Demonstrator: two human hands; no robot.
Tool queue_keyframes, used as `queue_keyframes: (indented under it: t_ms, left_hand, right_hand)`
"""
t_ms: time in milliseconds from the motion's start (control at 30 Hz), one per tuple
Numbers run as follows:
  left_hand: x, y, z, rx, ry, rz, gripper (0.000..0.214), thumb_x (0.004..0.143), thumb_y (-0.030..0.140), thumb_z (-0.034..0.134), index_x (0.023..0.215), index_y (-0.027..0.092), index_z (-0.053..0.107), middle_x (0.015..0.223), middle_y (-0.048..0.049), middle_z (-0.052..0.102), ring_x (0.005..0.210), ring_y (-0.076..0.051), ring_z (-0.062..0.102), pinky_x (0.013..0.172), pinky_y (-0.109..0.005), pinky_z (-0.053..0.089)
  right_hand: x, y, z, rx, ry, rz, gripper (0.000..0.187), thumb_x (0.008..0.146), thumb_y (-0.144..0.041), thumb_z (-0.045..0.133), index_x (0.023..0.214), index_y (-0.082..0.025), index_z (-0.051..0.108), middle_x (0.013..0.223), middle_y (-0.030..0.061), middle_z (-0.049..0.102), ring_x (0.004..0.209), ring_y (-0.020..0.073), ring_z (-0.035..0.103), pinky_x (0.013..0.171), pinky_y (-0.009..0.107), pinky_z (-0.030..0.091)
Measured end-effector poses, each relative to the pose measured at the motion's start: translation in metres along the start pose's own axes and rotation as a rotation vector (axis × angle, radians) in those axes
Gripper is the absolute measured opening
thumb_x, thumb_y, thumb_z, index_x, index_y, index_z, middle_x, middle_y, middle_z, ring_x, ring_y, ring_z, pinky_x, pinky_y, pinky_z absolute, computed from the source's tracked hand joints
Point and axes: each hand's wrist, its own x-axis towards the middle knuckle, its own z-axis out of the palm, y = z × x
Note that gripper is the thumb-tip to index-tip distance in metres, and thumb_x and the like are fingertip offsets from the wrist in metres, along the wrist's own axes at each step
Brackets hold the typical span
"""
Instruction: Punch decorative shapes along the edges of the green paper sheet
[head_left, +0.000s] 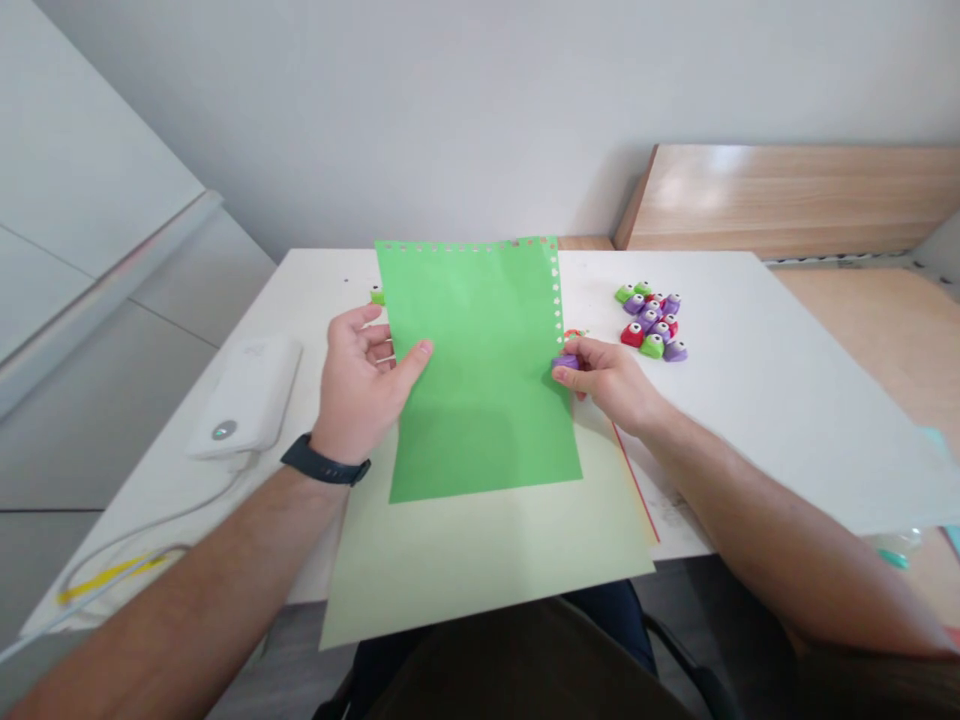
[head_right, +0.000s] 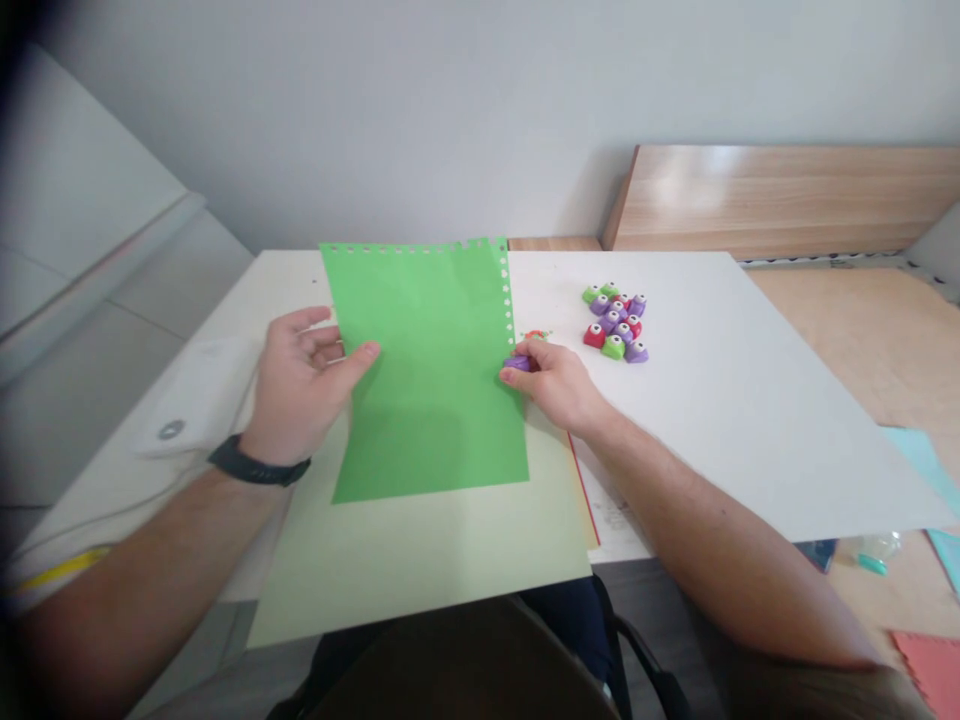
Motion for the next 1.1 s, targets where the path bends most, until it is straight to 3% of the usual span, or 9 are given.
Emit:
queue_keyframes:
  t_ms: [133,333,567,733,1100]
  left_hand:
    - [-0.001,-0.003,0.001,0.137,0.017,0.030,0.078,0.074,0.035,0.090,0.137,0.029,0.044,0.127,-0.0109,0.065,0.107,-0.026,0.072,0.089,-0.044,0.062]
    - [-0.007,0.004,0.005,0.221,-0.012,0.029,0.082,0.076,0.037,0.089,0.143,0.023,0.044,0.136,-0.0161,0.061,0.114,-0.027,0.067,0.098,-0.047,0.059]
    - [-0.009,0.013,0.007,0.226,-0.012,-0.016,0.080,0.072,0.035,0.092,0.138,0.024,0.049,0.140,-0.0177,0.059,0.114,-0.031,0.068,0.096,-0.051,0.059]
    - [-0.013,0.020,0.006,0.189,-0.057,-0.025,0.069,0.077,0.036,0.089,0.133,0.027,0.050,0.143,-0.0151,0.060,0.112,-0.030,0.071,0.095,-0.051,0.061]
    - [-0.014,0.010,0.004,0.187,-0.054,-0.019,0.070,0.077,0.038,0.090,0.134,0.028,0.051,0.145,-0.0150,0.061,0.111,-0.031,0.073,0.092,-0.052,0.063]
  right_hand:
    - [-0.001,-0.001,0.001,-0.007,0.016,0.003,0.027,0.081,-0.046,0.075,0.087,-0.022,0.066,0.073,-0.0010,0.058,0.069,0.0172,0.049,0.063,0.031,0.037]
    - [-0.002,-0.001,0.003,-0.007,0.033,0.002,0.028,0.079,-0.047,0.076,0.087,-0.022,0.068,0.076,0.0002,0.061,0.071,0.0181,0.049,0.065,0.031,0.038]
    - [-0.001,0.000,0.003,-0.024,0.019,0.008,0.026,0.079,-0.044,0.077,0.086,-0.021,0.068,0.074,-0.0004,0.060,0.070,0.0176,0.048,0.065,0.031,0.037]
    - [-0.002,0.001,0.003,-0.035,0.019,0.016,0.026,0.078,-0.045,0.077,0.084,-0.022,0.068,0.074,-0.0002,0.061,0.070,0.0176,0.048,0.065,0.031,0.037]
    - [-0.001,0.004,0.005,-0.048,0.013,0.030,0.024,0.078,-0.043,0.078,0.085,-0.022,0.070,0.077,0.0012,0.063,0.069,0.0178,0.048,0.063,0.031,0.036]
